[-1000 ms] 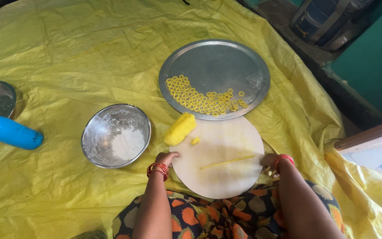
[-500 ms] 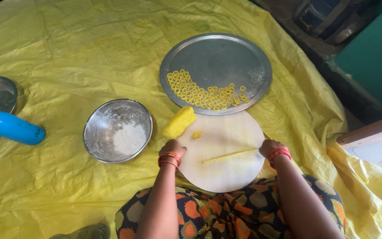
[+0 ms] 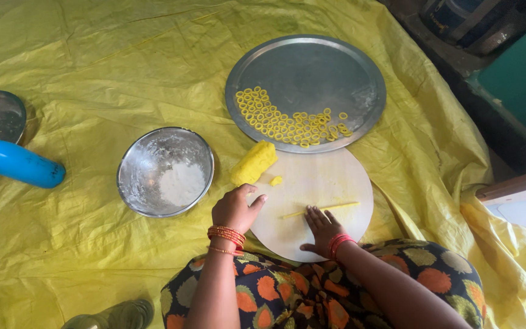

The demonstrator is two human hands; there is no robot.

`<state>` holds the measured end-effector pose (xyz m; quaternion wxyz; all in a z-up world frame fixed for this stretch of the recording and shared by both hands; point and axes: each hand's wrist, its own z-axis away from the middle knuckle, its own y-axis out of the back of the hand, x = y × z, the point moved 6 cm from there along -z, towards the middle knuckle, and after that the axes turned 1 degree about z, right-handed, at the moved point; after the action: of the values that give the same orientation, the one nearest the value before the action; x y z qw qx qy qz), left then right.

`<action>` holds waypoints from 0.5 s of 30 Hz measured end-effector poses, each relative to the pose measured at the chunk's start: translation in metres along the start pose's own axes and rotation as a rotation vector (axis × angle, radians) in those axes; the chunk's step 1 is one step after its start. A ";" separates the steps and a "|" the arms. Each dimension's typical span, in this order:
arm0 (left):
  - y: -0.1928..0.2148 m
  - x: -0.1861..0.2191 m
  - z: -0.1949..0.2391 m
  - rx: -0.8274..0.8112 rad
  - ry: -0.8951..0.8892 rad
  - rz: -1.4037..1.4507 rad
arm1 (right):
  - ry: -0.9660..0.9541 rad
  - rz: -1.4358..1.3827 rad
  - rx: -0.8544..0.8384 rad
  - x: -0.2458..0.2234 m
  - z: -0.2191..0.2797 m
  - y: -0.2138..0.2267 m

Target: The person rolls small pieces of yellow dough into thin ropes on a white board, then joins the ends to form small rings. The finished rings are placed onto a nearby metal tray. A bowl of white powder and a larger dough mass are also visible.

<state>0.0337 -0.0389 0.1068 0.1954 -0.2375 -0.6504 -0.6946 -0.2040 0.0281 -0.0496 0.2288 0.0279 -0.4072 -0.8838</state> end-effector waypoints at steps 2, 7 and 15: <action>0.005 0.005 0.005 0.028 -0.016 0.023 | -0.036 -0.024 0.081 0.002 -0.013 0.006; -0.014 0.026 0.007 0.033 -0.062 0.044 | -0.085 -0.112 0.330 0.020 -0.038 0.031; -0.066 0.002 -0.024 -0.207 0.026 -0.104 | 0.068 -0.045 -0.031 -0.001 0.011 0.009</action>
<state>-0.0081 -0.0572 0.0538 0.1420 -0.2133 -0.5841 -0.7702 -0.2023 0.0311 -0.0354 0.2233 0.0636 -0.3845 -0.8935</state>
